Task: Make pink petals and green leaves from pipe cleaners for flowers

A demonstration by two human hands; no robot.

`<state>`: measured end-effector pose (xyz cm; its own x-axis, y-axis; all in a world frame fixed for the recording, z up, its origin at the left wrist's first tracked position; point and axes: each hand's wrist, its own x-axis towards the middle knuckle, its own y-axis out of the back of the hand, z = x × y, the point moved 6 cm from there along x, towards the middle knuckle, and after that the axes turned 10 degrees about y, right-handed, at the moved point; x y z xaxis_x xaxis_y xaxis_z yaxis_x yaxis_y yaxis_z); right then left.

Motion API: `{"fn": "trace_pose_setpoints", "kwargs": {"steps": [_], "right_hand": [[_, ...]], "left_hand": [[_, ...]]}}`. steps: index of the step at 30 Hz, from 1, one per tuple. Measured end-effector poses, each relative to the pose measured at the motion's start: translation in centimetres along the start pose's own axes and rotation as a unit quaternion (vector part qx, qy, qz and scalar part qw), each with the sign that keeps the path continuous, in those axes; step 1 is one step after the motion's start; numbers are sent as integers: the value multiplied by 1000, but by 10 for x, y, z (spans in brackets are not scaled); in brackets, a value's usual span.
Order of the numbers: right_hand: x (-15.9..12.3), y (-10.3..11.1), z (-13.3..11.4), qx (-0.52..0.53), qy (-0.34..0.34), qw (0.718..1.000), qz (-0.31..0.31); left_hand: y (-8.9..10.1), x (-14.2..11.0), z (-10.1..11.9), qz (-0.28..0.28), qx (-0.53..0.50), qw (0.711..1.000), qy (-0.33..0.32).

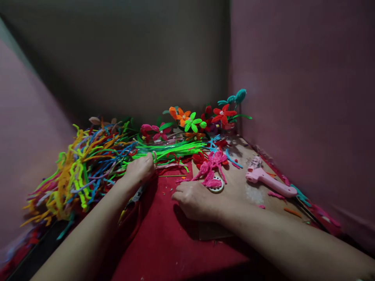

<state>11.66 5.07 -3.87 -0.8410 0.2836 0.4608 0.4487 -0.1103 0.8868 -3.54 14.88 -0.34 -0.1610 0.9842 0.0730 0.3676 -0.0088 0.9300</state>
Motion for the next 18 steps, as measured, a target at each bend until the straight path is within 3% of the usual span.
{"fn": "trace_pose_setpoints", "kwargs": {"steps": [5,14,18], "right_hand": [[0,4,3,11,-17,1000,-10],[1,7,6,42,-39,997,-49],[1,5,6,53,-43,996,-64]], "left_hand": [[-4,4,25,37,20,997,-63],[15,23,5,56,56,996,-48],[21,24,8,72,67,993,-60]]}}
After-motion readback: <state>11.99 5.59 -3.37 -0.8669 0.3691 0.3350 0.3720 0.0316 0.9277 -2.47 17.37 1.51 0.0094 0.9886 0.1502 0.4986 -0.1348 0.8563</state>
